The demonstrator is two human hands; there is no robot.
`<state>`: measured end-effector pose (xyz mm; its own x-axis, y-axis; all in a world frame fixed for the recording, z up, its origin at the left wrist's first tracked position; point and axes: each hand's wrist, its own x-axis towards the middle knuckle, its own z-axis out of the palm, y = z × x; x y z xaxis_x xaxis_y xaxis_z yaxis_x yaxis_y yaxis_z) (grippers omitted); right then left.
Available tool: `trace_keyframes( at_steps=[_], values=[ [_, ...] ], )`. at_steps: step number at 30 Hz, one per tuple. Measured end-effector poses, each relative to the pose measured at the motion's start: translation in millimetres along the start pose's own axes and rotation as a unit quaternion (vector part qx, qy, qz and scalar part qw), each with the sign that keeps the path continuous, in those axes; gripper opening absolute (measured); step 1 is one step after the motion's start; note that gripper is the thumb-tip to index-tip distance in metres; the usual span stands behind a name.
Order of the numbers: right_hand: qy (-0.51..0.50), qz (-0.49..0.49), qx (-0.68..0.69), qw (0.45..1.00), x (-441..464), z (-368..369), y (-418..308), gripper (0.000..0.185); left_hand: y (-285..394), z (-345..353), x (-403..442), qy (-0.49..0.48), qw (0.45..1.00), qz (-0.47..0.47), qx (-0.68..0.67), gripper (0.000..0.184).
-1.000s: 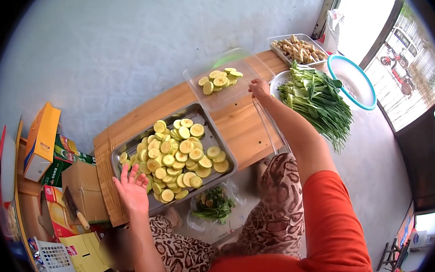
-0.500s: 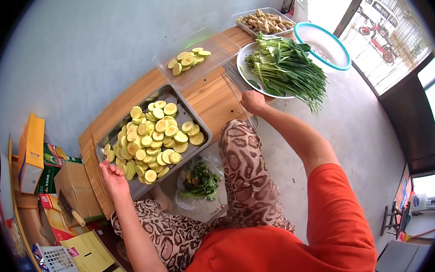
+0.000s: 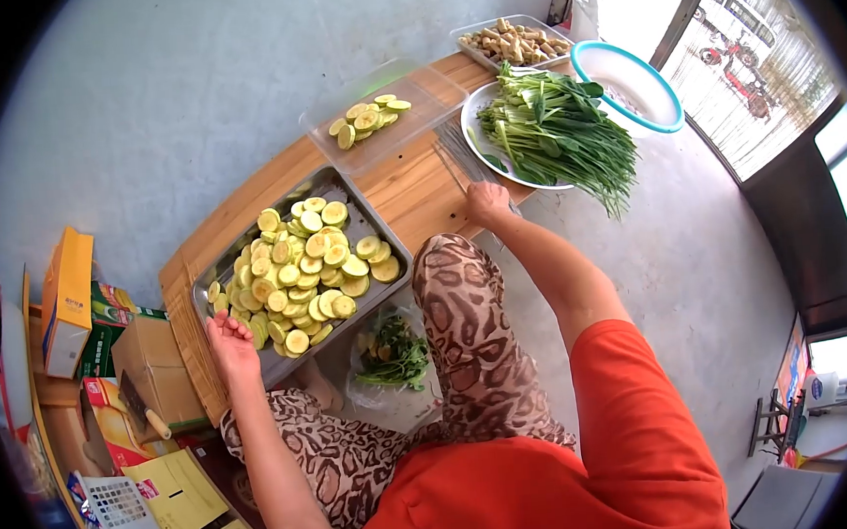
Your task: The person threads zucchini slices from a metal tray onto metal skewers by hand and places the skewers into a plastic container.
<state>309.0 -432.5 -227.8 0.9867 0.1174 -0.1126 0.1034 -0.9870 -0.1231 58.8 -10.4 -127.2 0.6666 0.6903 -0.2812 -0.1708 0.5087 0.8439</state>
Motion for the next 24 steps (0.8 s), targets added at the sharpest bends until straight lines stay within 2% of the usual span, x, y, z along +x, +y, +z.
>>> trace_keyframes(
  at_steps=[5,8,9,11,12,13,15,16,20,22,24],
  values=[
    [-0.001,0.018,0.042,0.999,-4,-16,2,0.022,-2,0,0,-0.009,1.0,0.003,0.018,0.031],
    [0.009,-0.019,0.065,0.998,-11,-41,7,0.019,-4,1,2,-0.014,1.0,0.0,0.021,0.03],
    [-0.045,0.002,0.148,0.988,-22,-62,5,0.018,-4,2,2,-0.018,1.0,-0.003,0.018,0.03],
    [-0.126,0.009,0.301,0.945,-23,-68,13,0.017,-3,3,0,-0.022,1.0,-0.009,0.011,0.029],
    [-0.152,0.028,0.387,0.909,-30,-78,11,0.019,-4,2,1,-0.023,1.0,-0.009,0.004,0.027],
    [-0.19,-0.008,0.495,0.848,-40,-94,11,0.02,-4,2,1,-0.031,0.999,-0.007,0.005,0.027],
    [-0.16,-0.052,0.536,0.827,-65,-134,-12,0.018,-5,1,2,-0.041,0.999,-0.012,0.013,0.027],
    [-0.167,-0.077,0.572,0.799,-77,-153,-27,0.016,-6,2,1,-0.057,0.998,-0.01,0.007,0.026],
    [-0.211,-0.177,0.541,0.794,-133,-213,-101,0.012,-4,11,-3,-0.1,0.994,-0.03,0.022,0.033],
    [-0.246,-0.207,0.514,0.795,-155,-215,-137,0.01,0,18,-10,-0.147,0.988,-0.037,0.04,0.038],
    [-0.298,-0.238,0.495,0.781,-164,-190,-167,0.009,1,21,-14,-0.212,0.975,-0.042,0.044,0.052]
  ],
)
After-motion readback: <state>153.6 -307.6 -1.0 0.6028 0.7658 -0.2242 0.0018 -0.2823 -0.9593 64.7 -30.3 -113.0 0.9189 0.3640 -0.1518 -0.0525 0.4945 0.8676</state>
